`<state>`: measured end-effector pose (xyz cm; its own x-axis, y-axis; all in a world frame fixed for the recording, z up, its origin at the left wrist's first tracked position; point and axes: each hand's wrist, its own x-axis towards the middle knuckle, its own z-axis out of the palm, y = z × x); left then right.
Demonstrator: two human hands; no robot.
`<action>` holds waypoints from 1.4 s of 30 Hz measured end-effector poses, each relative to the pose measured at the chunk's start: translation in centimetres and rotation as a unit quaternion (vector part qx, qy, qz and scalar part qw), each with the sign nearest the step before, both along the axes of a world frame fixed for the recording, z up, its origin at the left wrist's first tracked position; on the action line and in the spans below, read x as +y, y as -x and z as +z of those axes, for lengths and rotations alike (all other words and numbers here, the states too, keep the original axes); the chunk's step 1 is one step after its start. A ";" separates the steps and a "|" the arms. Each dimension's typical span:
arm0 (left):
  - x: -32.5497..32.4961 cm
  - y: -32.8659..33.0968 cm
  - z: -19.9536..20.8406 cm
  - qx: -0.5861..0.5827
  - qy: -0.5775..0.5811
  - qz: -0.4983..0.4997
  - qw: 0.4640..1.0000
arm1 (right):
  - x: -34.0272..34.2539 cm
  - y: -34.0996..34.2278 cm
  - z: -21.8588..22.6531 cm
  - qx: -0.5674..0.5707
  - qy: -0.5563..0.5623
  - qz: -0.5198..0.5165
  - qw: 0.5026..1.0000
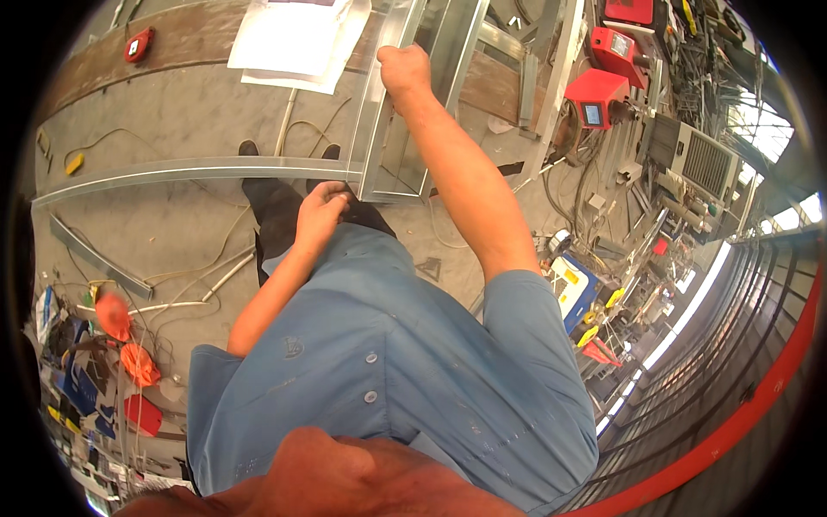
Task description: The person assembles a rectangular metal frame by hand, positioning and aligning multiple metal bars on a workbench. They adjust the frame's orientation and fit the pieces together with assistance from a coworker.
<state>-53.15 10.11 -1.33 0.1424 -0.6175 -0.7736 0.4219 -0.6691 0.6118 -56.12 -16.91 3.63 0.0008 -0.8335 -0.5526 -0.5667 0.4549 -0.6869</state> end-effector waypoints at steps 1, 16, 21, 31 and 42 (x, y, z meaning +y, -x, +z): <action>0.1 0.2 -0.1 -0.045 0.018 -0.009 0.999 | 0.0 0.0 0.0 0.004 -0.003 -0.002 1.000; -3.2 -1.2 0.7 -0.104 0.084 -0.285 0.949 | -1.2 0.7 -3.2 0.075 0.087 0.050 0.992; -4.3 -0.9 1.7 -0.107 0.075 -0.309 0.942 | -0.9 0.6 -3.4 0.062 0.104 0.036 0.992; -5.3 -3.8 2.6 -0.182 0.100 -0.375 0.903 | -0.4 0.4 -0.7 0.048 0.095 0.068 0.992; -10.2 -13.4 17.1 -0.227 0.307 -0.157 0.911 | -0.7 0.4 -2.5 0.043 0.120 0.064 0.990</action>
